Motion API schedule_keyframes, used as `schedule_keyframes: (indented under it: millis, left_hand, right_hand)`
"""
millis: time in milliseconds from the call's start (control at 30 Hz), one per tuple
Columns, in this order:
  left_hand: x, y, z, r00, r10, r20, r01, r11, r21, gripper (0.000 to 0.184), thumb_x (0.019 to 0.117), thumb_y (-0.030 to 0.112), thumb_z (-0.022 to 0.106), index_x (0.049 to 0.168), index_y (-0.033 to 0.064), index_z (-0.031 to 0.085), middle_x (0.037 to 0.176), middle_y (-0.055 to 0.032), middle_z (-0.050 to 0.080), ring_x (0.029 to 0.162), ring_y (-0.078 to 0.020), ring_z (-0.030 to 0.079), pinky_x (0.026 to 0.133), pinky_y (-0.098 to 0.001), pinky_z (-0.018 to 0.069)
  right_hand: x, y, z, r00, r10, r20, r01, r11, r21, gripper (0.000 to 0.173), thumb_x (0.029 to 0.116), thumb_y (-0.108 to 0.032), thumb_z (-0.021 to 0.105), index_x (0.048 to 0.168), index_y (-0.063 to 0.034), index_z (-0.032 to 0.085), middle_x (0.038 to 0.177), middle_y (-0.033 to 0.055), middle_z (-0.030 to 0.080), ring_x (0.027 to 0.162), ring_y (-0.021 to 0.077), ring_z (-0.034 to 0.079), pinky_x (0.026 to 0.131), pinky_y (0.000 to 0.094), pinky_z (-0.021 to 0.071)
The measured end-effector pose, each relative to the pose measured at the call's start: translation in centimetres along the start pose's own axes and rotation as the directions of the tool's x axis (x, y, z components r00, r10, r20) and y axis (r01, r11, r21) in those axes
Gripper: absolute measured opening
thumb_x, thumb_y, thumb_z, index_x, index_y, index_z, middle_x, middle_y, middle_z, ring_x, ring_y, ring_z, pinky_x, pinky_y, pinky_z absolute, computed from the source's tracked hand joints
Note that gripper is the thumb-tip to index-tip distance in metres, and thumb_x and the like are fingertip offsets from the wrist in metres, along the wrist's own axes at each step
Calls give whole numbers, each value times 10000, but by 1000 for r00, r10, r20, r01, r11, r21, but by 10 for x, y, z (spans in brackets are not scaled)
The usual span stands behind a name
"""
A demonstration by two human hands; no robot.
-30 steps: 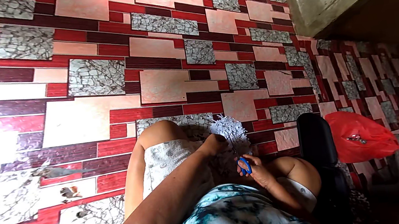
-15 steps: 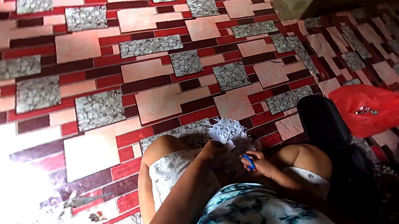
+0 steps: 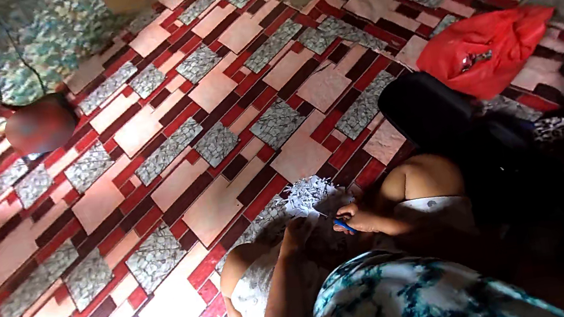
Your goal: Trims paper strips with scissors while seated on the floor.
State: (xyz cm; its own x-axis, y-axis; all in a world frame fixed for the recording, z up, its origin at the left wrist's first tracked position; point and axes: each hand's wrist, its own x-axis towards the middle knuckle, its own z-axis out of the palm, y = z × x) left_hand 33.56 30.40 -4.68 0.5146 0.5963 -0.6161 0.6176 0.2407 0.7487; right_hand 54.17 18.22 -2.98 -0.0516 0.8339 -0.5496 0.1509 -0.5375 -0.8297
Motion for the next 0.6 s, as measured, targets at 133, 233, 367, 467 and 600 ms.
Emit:
schedule_keyframes:
  millis: [133, 233, 367, 467, 600]
  left_hand:
    - [0, -4, 3, 999, 15, -38, -15, 1000, -17, 249, 1045, 119, 573, 1188, -74, 637, 1051, -170, 677, 888, -174, 658, 850, -368, 562]
    - [-3, -1, 4, 997, -15, -70, 8, 996, -93, 244, 1053, 90, 553, 1204, -89, 617, 1026, -168, 677, 812, -161, 672, 773, -341, 588]
    - [-8, 6, 6, 992, -97, -76, 74, 963, -257, 233, 1067, 125, 544, 1195, -62, 597, 888, -122, 703, 647, -139, 669, 600, -289, 581]
    - [-10, 8, 7, 992, -115, -53, 94, 948, -305, 236, 1064, 136, 556, 1199, -55, 591, 864, -111, 703, 628, -133, 663, 572, -272, 568]
    - [-10, 10, 7, 994, -101, -28, 89, 953, -289, 232, 1066, 147, 555, 1182, -51, 593, 849, -103, 705, 608, -121, 654, 554, -257, 555]
  right_hand:
    - [-2, -2, -1, 1000, -4, 10, 4, 1000, 6, 311, 984, -177, 688, 1191, 49, 633, 868, 76, 674, 676, 65, 602, 675, 242, 530]
    - [-2, -4, -1, 999, 51, 3, -52, 997, 56, 342, 991, -232, 685, 1205, 25, 614, 826, 42, 653, 643, 54, 582, 624, 229, 499]
    - [-2, -10, 0, 987, 159, 25, -160, 986, 53, 409, 987, -345, 690, 1212, -18, 593, 869, 38, 623, 672, 72, 546, 614, 249, 457]
    - [0, -7, 0, 990, 140, 35, -140, 990, 3, 456, 980, -340, 700, 1250, 12, 595, 924, 85, 643, 716, 103, 575, 678, 284, 496]
    - [0, -7, -1, 993, 107, 58, -104, 993, -58, 477, 987, -329, 693, 1284, 31, 589, 941, 113, 655, 734, 117, 594, 720, 298, 519]
